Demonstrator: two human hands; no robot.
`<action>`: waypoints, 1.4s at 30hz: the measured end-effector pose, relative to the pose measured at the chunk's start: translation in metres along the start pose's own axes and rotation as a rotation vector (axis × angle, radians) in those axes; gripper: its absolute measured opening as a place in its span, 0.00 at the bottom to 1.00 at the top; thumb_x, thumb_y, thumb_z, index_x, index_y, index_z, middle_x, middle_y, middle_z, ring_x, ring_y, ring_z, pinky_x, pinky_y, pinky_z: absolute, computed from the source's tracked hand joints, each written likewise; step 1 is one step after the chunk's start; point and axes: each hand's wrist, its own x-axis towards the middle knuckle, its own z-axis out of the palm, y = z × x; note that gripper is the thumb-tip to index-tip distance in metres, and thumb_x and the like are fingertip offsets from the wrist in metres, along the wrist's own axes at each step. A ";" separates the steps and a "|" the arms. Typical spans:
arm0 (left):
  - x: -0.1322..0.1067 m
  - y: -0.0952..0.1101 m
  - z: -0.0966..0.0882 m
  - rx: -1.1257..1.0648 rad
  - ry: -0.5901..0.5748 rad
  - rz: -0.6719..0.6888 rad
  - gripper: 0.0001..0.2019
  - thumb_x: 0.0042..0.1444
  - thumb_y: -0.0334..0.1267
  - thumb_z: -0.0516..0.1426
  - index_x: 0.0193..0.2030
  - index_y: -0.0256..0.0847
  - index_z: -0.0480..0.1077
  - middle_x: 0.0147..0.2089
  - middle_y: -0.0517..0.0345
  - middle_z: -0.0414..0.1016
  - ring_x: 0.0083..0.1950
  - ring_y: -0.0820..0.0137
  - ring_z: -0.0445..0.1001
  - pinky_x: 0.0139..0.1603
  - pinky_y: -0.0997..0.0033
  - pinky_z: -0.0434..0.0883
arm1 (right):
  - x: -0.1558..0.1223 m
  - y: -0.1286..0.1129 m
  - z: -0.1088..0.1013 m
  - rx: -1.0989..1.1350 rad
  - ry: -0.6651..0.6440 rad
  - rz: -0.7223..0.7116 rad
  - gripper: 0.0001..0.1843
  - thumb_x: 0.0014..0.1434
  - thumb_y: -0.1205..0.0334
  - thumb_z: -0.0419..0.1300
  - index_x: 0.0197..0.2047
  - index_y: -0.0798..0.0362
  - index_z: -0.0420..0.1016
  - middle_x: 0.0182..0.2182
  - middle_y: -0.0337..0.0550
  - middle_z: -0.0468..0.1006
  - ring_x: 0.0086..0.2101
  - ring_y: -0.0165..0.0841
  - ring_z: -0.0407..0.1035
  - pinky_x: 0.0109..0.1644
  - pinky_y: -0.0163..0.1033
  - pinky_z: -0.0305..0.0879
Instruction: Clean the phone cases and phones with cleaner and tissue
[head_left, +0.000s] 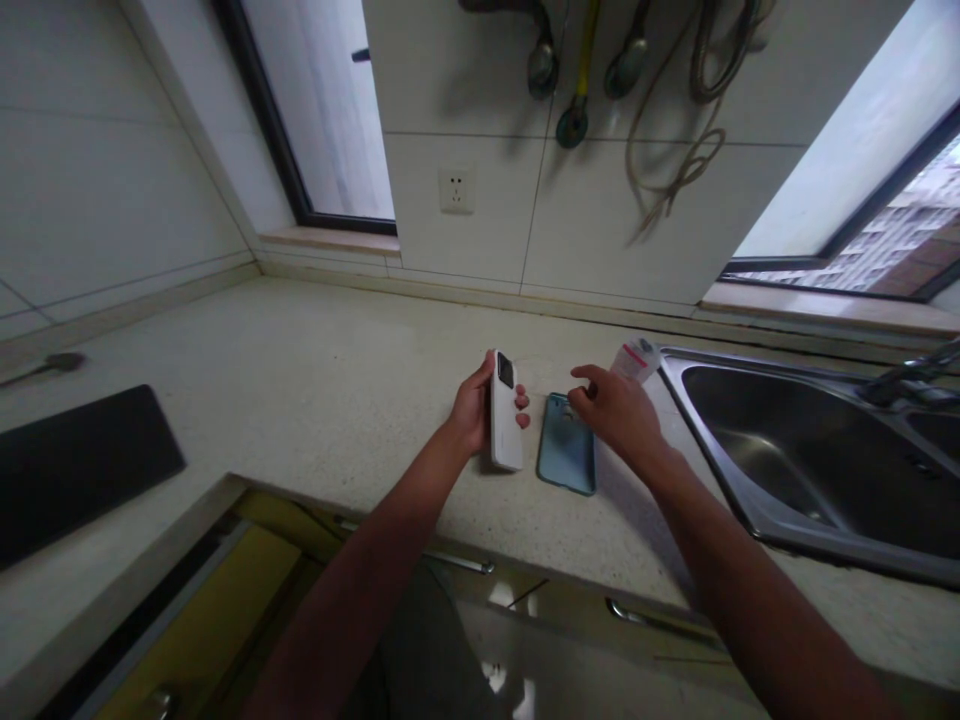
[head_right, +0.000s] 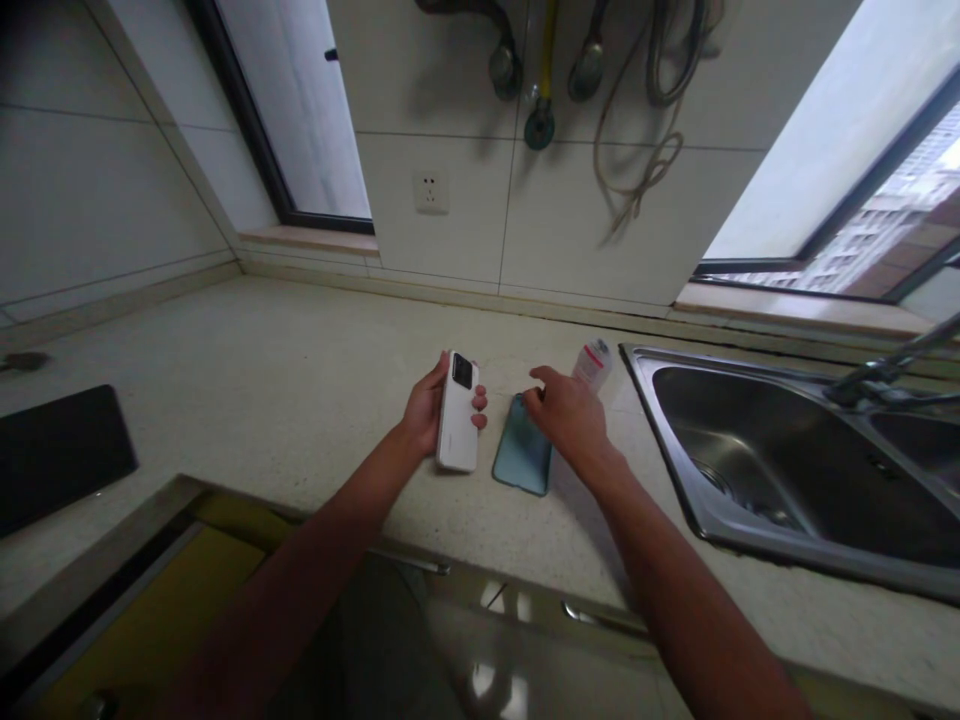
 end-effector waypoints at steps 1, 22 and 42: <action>0.001 0.000 0.000 -0.005 0.016 -0.002 0.20 0.60 0.58 0.55 0.40 0.41 0.70 0.27 0.56 0.69 0.25 0.71 0.70 0.25 0.71 0.68 | 0.001 0.003 -0.005 -0.064 -0.077 0.019 0.15 0.55 0.62 0.57 0.42 0.53 0.82 0.27 0.48 0.80 0.28 0.37 0.72 0.30 0.39 0.60; 0.016 -0.018 -0.022 0.605 0.429 0.254 0.16 0.49 0.36 0.68 0.41 0.37 0.69 0.34 0.55 0.76 0.32 0.70 0.74 0.38 0.70 0.70 | 0.012 0.029 -0.003 -0.290 -0.664 0.142 0.23 0.64 0.50 0.54 0.42 0.60 0.81 0.41 0.64 0.81 0.42 0.46 0.77 0.42 0.43 0.68; 0.022 -0.019 -0.022 0.753 0.633 0.518 0.12 0.47 0.30 0.64 0.40 0.39 0.71 0.34 0.54 0.77 0.34 0.68 0.74 0.39 0.68 0.69 | -0.003 -0.007 0.032 0.601 -0.302 0.318 0.15 0.59 0.56 0.56 0.49 0.52 0.69 0.25 0.38 0.75 0.24 0.31 0.67 0.28 0.34 0.61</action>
